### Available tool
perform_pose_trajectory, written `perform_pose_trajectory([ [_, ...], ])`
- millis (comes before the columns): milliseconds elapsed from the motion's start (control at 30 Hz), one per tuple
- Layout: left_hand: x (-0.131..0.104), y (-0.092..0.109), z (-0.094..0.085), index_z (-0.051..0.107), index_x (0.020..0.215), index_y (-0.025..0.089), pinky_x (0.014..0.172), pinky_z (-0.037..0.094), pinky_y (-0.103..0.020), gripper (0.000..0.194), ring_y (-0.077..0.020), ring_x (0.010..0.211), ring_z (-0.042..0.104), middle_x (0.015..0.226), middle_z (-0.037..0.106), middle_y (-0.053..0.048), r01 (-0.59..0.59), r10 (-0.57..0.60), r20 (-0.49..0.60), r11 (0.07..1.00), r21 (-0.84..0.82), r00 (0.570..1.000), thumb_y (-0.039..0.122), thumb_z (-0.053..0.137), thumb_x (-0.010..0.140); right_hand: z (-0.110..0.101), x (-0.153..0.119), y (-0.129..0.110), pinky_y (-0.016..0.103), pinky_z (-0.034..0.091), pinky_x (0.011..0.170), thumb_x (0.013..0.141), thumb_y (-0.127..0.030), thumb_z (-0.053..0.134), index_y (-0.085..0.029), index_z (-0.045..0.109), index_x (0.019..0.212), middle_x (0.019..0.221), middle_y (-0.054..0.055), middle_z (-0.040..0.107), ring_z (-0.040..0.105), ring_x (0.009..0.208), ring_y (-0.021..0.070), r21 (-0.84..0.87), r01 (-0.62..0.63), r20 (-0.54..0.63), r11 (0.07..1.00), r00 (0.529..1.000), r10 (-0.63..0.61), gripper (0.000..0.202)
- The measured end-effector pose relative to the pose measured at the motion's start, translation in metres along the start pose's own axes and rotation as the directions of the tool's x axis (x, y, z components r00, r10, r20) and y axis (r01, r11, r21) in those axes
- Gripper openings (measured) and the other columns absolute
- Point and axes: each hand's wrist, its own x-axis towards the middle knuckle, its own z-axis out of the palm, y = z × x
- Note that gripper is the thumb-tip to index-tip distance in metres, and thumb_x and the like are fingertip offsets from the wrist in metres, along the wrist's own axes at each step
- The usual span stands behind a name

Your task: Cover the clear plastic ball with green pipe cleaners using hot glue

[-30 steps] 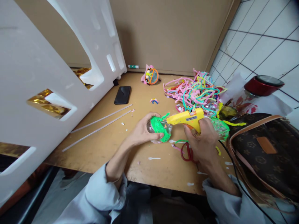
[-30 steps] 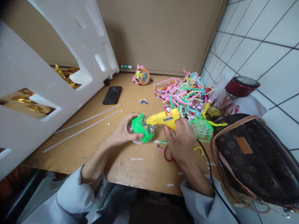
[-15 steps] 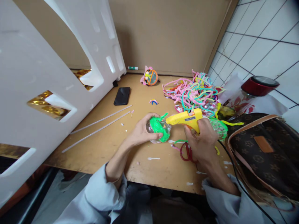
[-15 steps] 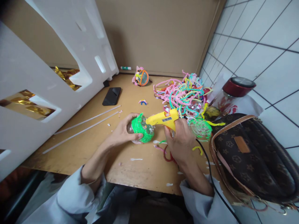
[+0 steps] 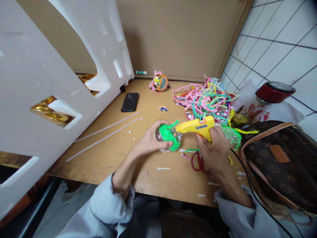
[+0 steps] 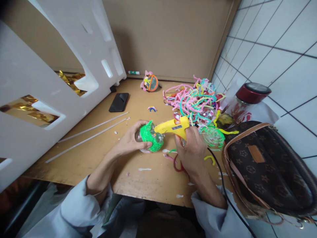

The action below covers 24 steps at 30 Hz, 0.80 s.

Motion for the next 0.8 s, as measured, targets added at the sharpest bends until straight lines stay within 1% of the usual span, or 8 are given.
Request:
perform_pose_trajectory([
  [100,0.0001,-0.0015,0.0000,0.052,0.115,0.021,0.056,0.051,-0.022,0.062,-0.0157,0.077,0.059,0.094,0.057,-0.001,-0.001,0.001,0.000,1.000,-0.001,1.000,0.030,0.083,0.062,-0.0002,0.0000,0.0000,0.030,0.039,0.062,0.087,-0.024,0.058,-0.024,0.049,0.084,0.078,0.000,0.057,0.052,0.071,0.0185,0.001,0.001,0.000,1.000,1.000,-0.001,0.010],
  [367,0.0016,-0.0019,0.0001,0.053,0.114,0.019,0.065,0.052,-0.023,0.064,-0.0139,0.078,0.057,0.095,0.059,-0.001,-0.022,0.023,-0.021,0.999,0.024,1.000,0.031,0.083,0.059,-0.0006,-0.0003,0.0010,0.030,0.039,0.062,0.086,-0.022,0.059,-0.024,0.048,0.083,0.076,0.000,0.055,0.051,0.071,0.0188,0.014,0.009,-0.011,1.000,1.000,-0.009,0.011],
  [600,0.0016,-0.0013,0.0000,0.053,0.114,0.019,0.066,0.052,-0.023,0.064,-0.0142,0.079,0.057,0.097,0.059,-0.001,-0.026,0.027,-0.019,0.999,0.040,0.999,0.031,0.083,0.059,-0.0011,-0.0019,0.0019,0.031,0.038,0.061,0.087,-0.024,0.058,-0.024,0.048,0.083,0.076,0.001,0.055,0.051,0.071,0.0192,-0.009,0.012,-0.009,1.000,1.000,-0.012,0.011],
  [733,0.0010,-0.0013,0.0007,0.053,0.114,0.019,0.064,0.051,-0.023,0.064,-0.0144,0.077,0.057,0.096,0.059,-0.002,-0.012,0.013,-0.017,1.000,0.025,1.000,0.033,0.082,0.059,-0.0007,-0.0026,0.0023,0.031,0.039,0.062,0.086,-0.025,0.058,-0.024,0.048,0.082,0.077,0.001,0.056,0.052,0.072,0.0196,-0.024,-0.001,-0.005,1.000,1.000,0.001,0.010],
  [800,0.0010,-0.0014,0.0006,0.053,0.114,0.020,0.065,0.051,-0.024,0.063,-0.0146,0.078,0.057,0.096,0.059,-0.002,-0.017,0.018,-0.019,0.999,0.029,1.000,0.033,0.082,0.060,-0.0006,-0.0025,0.0025,0.031,0.038,0.062,0.086,-0.025,0.058,-0.024,0.048,0.081,0.076,0.001,0.056,0.051,0.072,0.0197,-0.032,-0.002,-0.013,0.999,1.000,0.002,0.011],
])
